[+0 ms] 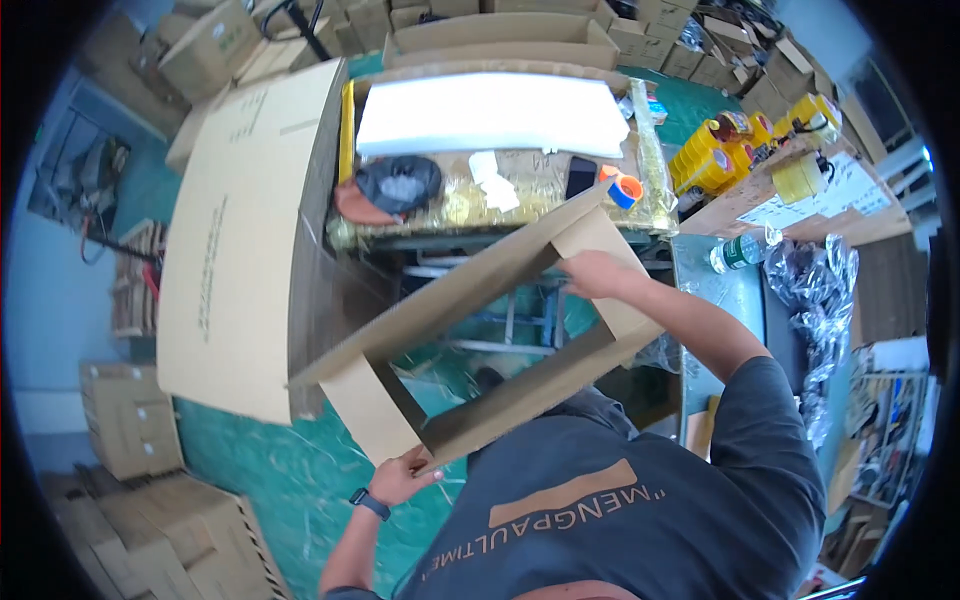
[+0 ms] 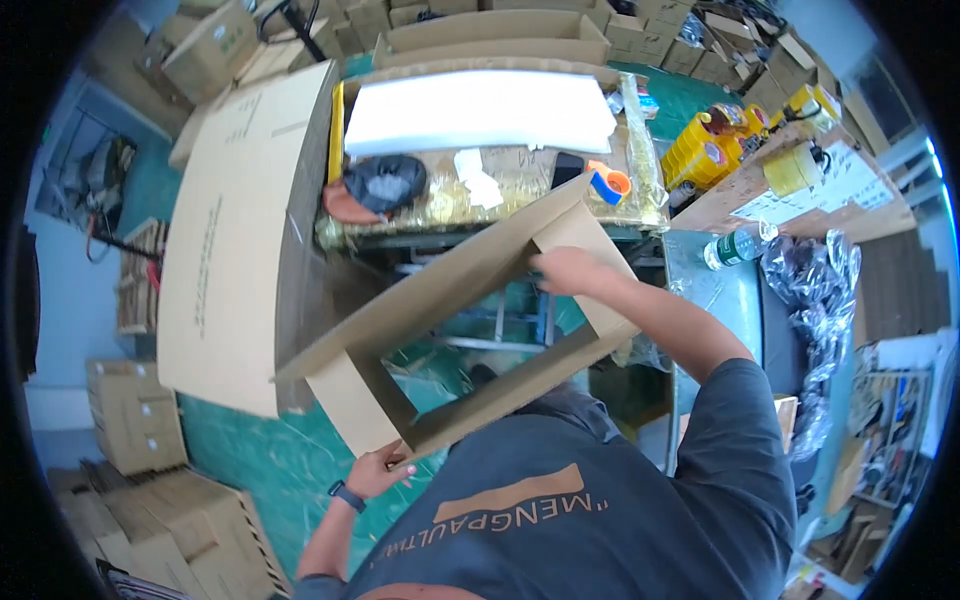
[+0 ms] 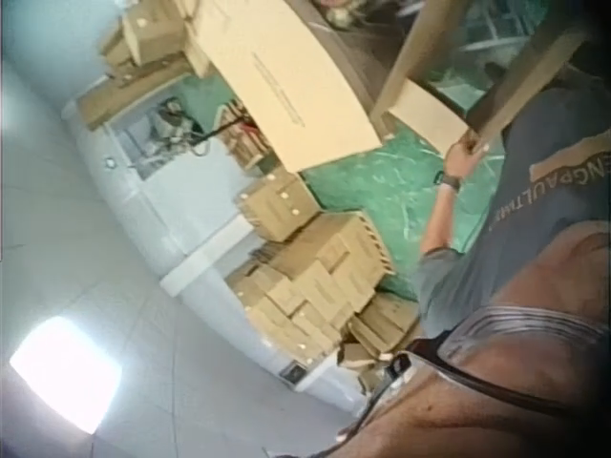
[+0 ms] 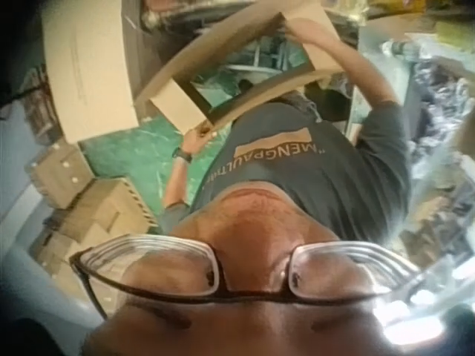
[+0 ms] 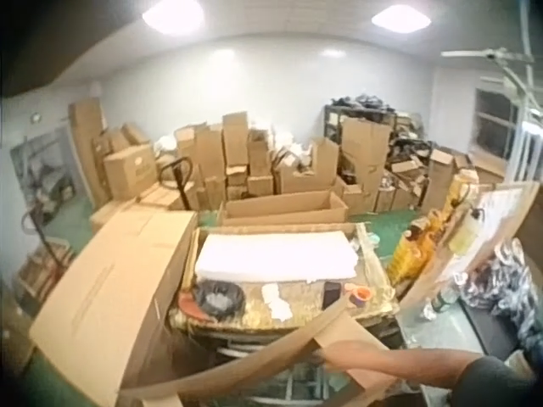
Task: Assemble a cardboard box and pack bicycle seats into individual plastic bags.
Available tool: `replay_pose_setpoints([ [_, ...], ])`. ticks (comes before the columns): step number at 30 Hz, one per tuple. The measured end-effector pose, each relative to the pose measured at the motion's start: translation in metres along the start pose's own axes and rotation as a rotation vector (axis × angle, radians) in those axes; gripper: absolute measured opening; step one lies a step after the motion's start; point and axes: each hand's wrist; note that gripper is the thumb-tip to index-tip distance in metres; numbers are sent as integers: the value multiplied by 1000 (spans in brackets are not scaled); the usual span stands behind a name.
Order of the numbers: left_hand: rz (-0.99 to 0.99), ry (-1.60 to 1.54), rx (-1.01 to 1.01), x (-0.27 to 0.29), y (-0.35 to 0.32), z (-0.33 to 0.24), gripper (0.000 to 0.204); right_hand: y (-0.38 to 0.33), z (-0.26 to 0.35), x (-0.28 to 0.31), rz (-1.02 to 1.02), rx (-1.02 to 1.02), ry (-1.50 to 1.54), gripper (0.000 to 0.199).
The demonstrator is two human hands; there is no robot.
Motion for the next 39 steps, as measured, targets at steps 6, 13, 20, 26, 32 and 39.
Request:
replay_pose_setpoints([
  [6, -649, 424, -78, 50, 83, -22, 113, 39, 58, 100, -850, 448, -214, 70],
  [13, -1214, 376, 392, -51, 143, -6, 135, 37, 7, 6, -302, 401, -14, 45],
  [20, -1050, 638, 107, -5, 199, -130, 102, -3, -57, -69, -663, 624, 92, 67],
  [26, -939, 598, 124, 3, 246, -111, 91, 62, -177, -14, -1134, -127, 506, 27],
  [32, -795, 563, -12, 69, 246, -161, 79, 85, -371, -51, -671, -523, 404, 30],
  [39, -545, 753, -219, 126, 263, -144, 151, 47, -333, -66, -1208, -338, 562, 58],
])
Point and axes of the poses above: each hand's wrist, its own y-axis towards the middle knuckle, its own x-axis out of the back of the hand, z = x × y, and after that the axes turned 3 degrees about z, right-handed
